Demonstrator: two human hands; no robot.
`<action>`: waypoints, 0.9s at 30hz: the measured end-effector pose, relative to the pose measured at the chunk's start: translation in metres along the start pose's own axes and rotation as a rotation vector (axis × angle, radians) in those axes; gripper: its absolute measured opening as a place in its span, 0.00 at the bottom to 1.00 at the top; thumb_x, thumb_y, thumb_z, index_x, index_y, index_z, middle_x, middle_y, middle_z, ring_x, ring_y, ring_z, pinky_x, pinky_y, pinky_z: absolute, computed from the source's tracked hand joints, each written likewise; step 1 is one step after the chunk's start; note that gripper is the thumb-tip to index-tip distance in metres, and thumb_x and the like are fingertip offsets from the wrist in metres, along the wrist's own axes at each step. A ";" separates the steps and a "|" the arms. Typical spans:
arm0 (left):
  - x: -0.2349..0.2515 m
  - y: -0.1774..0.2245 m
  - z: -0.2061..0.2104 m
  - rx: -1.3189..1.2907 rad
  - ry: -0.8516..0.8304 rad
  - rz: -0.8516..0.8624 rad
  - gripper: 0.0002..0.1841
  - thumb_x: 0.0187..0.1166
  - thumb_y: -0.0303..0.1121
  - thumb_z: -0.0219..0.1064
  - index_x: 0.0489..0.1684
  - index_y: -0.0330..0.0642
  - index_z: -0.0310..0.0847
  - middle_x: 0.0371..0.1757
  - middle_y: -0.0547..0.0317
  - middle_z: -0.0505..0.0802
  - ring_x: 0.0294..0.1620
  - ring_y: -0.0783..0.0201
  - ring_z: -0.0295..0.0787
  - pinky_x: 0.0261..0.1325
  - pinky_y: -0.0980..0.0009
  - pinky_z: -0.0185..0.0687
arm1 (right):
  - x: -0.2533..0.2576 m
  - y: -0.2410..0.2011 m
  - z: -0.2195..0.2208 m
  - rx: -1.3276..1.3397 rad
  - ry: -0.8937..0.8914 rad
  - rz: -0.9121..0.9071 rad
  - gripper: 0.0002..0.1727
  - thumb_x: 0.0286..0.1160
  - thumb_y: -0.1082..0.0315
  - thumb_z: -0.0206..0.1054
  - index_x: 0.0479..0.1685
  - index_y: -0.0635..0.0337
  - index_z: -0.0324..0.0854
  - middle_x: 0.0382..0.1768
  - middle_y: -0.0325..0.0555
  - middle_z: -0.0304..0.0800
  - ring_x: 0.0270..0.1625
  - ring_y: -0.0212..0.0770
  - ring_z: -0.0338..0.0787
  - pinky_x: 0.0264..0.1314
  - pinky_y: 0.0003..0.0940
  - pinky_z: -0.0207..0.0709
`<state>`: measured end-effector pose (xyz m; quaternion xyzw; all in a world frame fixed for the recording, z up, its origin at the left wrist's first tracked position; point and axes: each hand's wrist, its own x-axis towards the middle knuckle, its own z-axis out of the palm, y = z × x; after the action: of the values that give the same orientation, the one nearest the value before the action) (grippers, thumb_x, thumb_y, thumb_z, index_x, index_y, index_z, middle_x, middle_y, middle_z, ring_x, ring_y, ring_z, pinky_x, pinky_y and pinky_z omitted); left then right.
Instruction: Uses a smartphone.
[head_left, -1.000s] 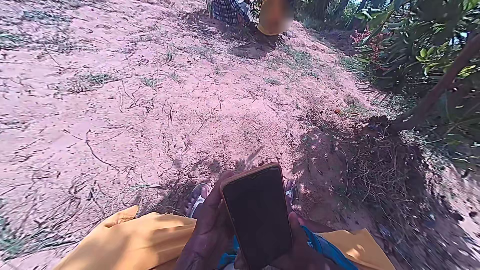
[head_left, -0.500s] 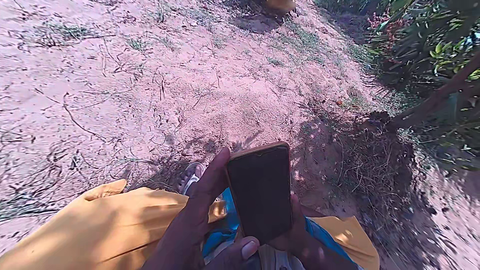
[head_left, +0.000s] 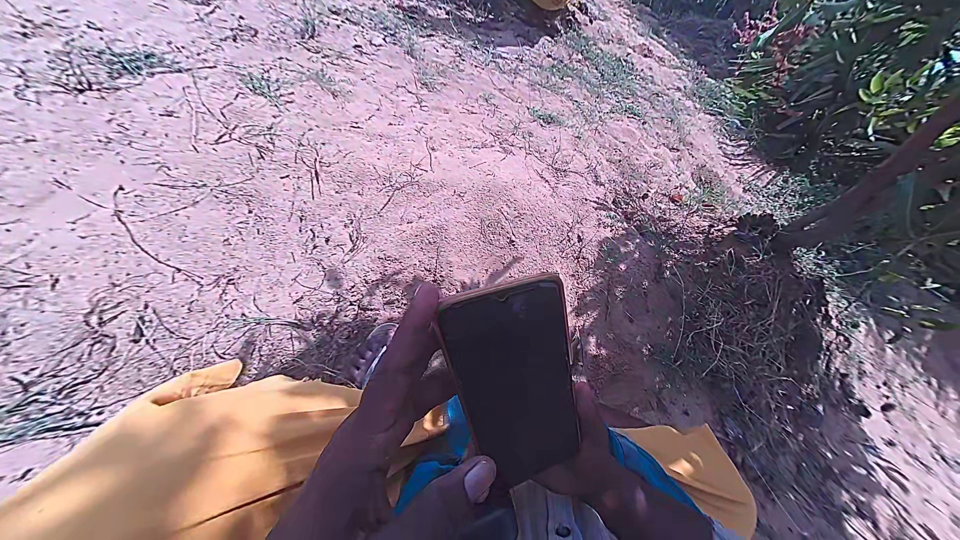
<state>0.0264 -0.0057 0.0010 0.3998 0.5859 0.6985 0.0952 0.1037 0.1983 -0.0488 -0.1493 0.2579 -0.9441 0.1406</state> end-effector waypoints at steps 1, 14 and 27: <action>0.000 -0.002 0.001 0.009 -0.005 -0.005 0.53 0.76 0.47 0.73 0.97 0.67 0.30 0.92 0.62 0.62 0.83 0.58 0.73 0.80 0.62 0.78 | 0.000 0.000 0.001 0.004 0.009 -0.003 0.32 0.82 0.36 0.58 0.73 0.46 0.84 0.66 0.44 0.92 0.71 0.41 0.89 0.75 0.42 0.81; -0.007 -0.014 0.021 0.418 -0.171 0.019 0.56 0.75 0.58 0.70 0.94 0.77 0.20 0.94 0.65 0.56 0.88 0.70 0.61 0.88 0.67 0.61 | 0.000 0.004 0.004 0.046 0.084 -0.086 0.33 0.77 0.32 0.60 0.67 0.46 0.87 0.61 0.48 0.94 0.63 0.47 0.93 0.66 0.46 0.86; -0.006 -0.018 0.035 0.586 -0.055 0.096 0.52 0.78 0.57 0.67 0.94 0.77 0.22 0.94 0.56 0.55 0.89 0.67 0.59 0.88 0.65 0.58 | -0.003 0.007 0.010 -0.078 0.089 -0.276 0.26 0.85 0.40 0.58 0.67 0.45 0.87 0.60 0.32 0.95 0.68 0.28 0.89 0.74 0.30 0.80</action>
<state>0.0476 0.0221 -0.0175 0.4562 0.7402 0.4922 -0.0416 0.1117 0.1894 -0.0450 -0.1468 0.2772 -0.9495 -0.0081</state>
